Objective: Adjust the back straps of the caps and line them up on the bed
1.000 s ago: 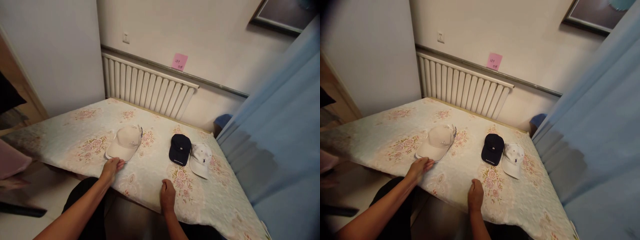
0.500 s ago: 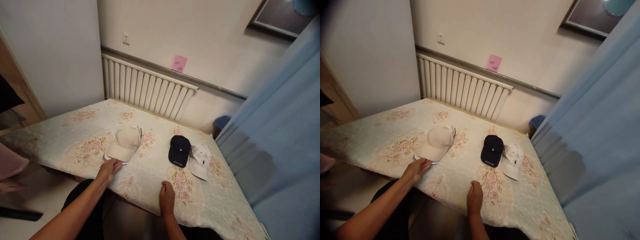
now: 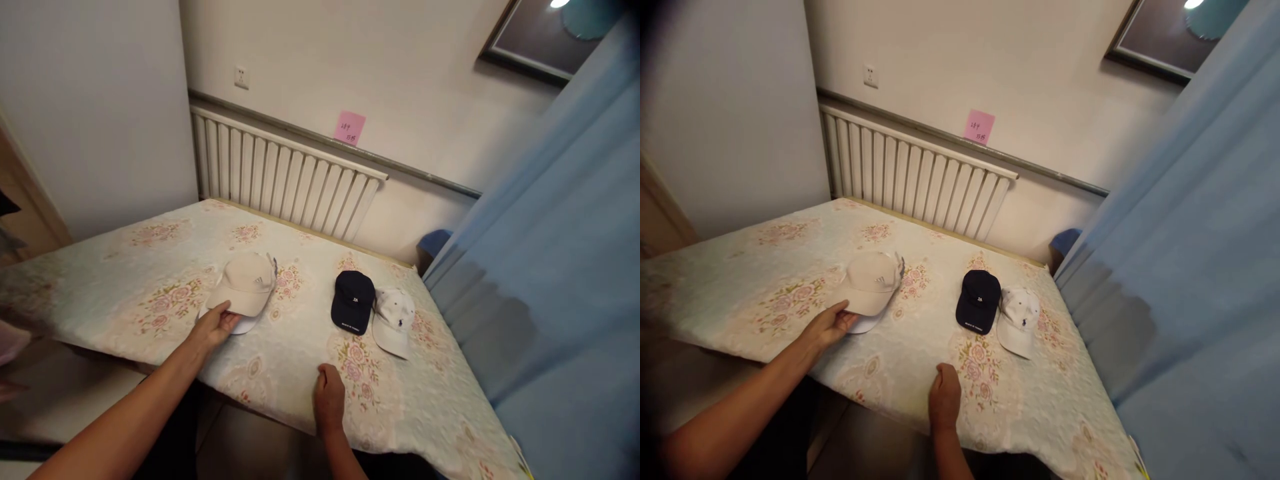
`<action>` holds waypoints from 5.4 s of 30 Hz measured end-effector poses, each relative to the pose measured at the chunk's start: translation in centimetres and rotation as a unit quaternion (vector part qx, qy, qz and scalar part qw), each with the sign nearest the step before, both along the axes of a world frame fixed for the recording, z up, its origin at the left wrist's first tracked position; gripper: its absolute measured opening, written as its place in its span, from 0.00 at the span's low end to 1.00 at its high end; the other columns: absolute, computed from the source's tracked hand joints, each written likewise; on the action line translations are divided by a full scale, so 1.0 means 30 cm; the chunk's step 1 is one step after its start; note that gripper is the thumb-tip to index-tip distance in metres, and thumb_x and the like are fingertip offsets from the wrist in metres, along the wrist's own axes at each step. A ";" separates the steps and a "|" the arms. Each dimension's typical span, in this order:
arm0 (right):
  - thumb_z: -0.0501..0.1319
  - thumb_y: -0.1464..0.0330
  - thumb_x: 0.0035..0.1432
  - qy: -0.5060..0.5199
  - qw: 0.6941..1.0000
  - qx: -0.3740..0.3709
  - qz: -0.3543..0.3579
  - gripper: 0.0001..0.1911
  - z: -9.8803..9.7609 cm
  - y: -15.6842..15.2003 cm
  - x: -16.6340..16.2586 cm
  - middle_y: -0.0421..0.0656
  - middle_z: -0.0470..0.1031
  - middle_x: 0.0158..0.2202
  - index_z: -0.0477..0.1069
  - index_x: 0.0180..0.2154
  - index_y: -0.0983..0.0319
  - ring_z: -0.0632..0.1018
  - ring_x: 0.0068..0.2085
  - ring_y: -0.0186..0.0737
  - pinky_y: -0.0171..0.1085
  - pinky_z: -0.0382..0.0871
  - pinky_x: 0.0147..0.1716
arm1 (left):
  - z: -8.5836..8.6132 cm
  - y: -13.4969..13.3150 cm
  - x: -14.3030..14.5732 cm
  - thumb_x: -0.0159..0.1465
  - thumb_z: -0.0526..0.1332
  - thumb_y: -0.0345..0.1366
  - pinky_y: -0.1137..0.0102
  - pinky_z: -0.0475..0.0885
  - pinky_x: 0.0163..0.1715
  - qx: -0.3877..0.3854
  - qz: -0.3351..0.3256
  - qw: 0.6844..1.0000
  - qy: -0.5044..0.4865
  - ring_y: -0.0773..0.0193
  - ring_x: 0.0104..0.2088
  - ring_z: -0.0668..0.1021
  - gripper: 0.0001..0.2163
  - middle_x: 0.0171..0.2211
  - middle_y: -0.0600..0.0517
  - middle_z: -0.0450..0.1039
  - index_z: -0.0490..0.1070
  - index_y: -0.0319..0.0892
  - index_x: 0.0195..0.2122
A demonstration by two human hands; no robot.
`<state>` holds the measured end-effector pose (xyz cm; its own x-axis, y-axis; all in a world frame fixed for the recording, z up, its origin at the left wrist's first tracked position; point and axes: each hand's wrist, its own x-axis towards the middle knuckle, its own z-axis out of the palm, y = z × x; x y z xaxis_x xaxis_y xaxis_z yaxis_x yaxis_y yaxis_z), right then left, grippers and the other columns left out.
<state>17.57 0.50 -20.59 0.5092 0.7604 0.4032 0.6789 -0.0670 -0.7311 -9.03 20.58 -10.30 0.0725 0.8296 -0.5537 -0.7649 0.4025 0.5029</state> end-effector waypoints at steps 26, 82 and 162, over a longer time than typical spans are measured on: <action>0.53 0.73 0.52 0.117 0.993 0.028 0.008 0.11 0.056 0.001 0.002 0.42 0.77 0.31 0.74 0.31 0.60 0.75 0.35 0.41 0.37 0.65 0.38 | 0.100 -0.358 0.228 0.59 0.57 0.19 0.68 0.79 0.38 0.103 -0.102 0.987 -0.072 0.61 0.36 0.81 0.19 0.39 0.47 0.79 0.69 0.40 0.50; 0.65 0.67 0.46 0.577 0.789 0.111 0.179 0.21 0.449 -0.196 0.044 0.44 0.81 0.38 0.74 0.45 0.59 0.79 0.39 0.46 0.41 0.72 0.39 | 0.243 -0.569 0.127 0.54 0.62 0.21 0.56 0.74 0.40 0.143 -0.358 0.916 -0.108 0.43 0.43 0.79 0.21 0.34 0.43 0.79 0.72 0.40 0.49; 0.61 0.70 0.48 0.094 0.960 -0.098 0.246 0.02 0.601 -0.035 0.013 0.34 0.70 0.22 0.72 0.26 0.61 0.68 0.25 0.32 0.31 0.59 0.26 | 0.188 -0.422 0.314 0.57 0.57 0.42 0.73 0.60 0.28 0.503 -0.413 0.623 0.434 0.65 0.29 0.68 0.09 0.25 0.57 0.66 0.68 0.41 0.29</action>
<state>17.96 -0.56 -2.56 0.1197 0.9792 0.1639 0.5214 0.0785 -0.8497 0.38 7.93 -4.64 0.7400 0.6669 0.0876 0.2298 -0.3731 0.8989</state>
